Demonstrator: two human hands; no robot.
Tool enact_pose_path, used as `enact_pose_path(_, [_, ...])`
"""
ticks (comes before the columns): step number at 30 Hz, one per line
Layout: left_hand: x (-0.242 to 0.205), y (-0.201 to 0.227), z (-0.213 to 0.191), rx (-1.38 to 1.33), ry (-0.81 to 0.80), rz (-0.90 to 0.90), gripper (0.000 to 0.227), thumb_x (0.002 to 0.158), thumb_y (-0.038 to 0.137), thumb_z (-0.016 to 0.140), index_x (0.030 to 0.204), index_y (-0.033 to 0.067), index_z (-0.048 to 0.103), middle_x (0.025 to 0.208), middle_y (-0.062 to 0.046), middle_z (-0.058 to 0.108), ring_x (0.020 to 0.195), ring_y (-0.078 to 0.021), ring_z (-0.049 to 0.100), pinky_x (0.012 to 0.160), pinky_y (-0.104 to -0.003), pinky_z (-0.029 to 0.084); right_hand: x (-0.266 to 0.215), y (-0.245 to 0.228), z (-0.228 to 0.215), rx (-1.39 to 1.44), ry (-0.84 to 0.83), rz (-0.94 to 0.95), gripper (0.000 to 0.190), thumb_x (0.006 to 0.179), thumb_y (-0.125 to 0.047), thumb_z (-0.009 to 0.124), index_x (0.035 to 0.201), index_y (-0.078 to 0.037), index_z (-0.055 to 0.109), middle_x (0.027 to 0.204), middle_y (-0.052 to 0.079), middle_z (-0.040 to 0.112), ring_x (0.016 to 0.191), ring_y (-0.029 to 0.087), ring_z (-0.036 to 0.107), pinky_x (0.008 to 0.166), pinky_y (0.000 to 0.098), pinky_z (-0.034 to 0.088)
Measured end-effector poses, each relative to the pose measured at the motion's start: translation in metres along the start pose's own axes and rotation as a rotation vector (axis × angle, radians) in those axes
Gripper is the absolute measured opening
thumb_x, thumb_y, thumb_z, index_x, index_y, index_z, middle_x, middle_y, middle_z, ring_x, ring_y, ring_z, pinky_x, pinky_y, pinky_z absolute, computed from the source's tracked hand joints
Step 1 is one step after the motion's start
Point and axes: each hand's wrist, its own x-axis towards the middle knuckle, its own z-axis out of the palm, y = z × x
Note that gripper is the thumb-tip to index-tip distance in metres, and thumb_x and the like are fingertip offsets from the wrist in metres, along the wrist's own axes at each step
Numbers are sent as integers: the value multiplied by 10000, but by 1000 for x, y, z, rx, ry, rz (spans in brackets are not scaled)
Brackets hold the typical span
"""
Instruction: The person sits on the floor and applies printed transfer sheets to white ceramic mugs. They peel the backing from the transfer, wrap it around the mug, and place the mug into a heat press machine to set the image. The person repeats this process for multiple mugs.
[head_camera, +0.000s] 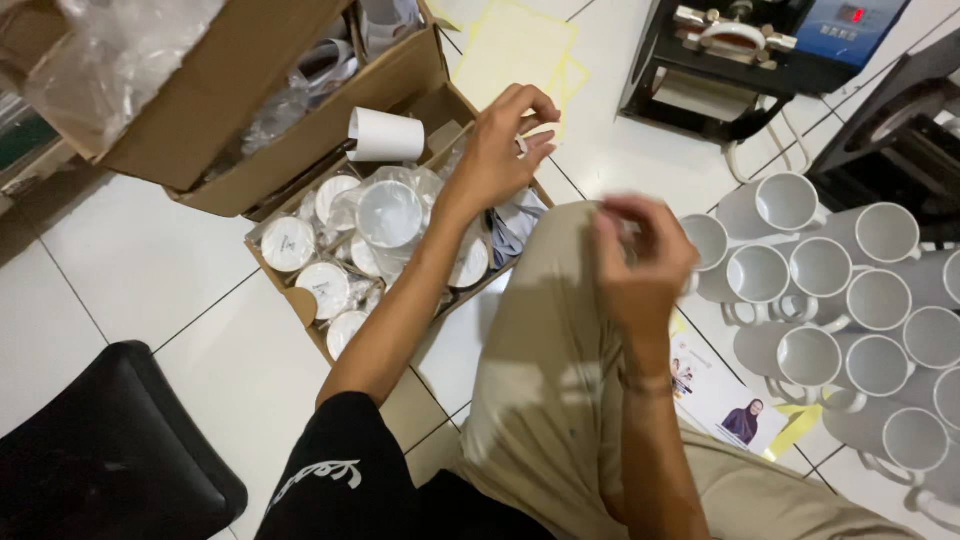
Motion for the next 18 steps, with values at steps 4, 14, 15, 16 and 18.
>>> enact_pose_path(4, [-8, 7, -5, -153, -18, 32, 421, 817, -195, 599, 1113, 103, 574, 1226, -100, 503, 1189, -241, 612, 1042, -374, 616, 53, -18, 52, -85, -228, 55, 147, 883, -83, 701, 1026, -93, 732, 978, 29, 757, 875, 118, 724, 747, 241, 581])
enact_pose_path(14, [-14, 3, -30, -269, -72, 49, 720, 735, -311, 559, 1328, 98, 529, 1421, -246, 489, 1356, -508, 499, 1042, -575, 525, 93, -5, 73, 73, -568, 50, 274, 820, -46, 848, 1077, -19, 761, 927, 143, 702, 833, 199, 681, 698, 292, 592])
enact_pose_path(15, [-16, -3, -30, -273, -66, 48, 720, 735, -311, 559, 1328, 98, 529, 1421, -246, 489, 1356, -508, 499, 1042, -575, 525, 94, -4, 74, 68, -574, 50, 274, 820, -46, 848, 1077, -19, 761, 927, 143, 702, 833, 199, 681, 698, 292, 592])
enact_pose_path(16, [-17, -9, -30, -367, -77, 15, 696, 762, -292, 546, 1352, 76, 517, 1433, -253, 467, 1372, -508, 467, 1049, -573, 506, 94, -4, 74, 90, -614, 55, 257, 832, -19, 821, 1083, -22, 765, 941, 145, 692, 842, 201, 684, 697, 288, 592])
enact_pose_path(18, [-19, -16, -30, -464, -85, -20, 673, 789, -273, 532, 1376, 55, 506, 1444, -259, 446, 1388, -509, 435, 1056, -572, 486, 96, 4, 78, 109, -657, 61, 248, 844, 8, 793, 1088, -25, 770, 955, 148, 682, 850, 203, 686, 696, 285, 591])
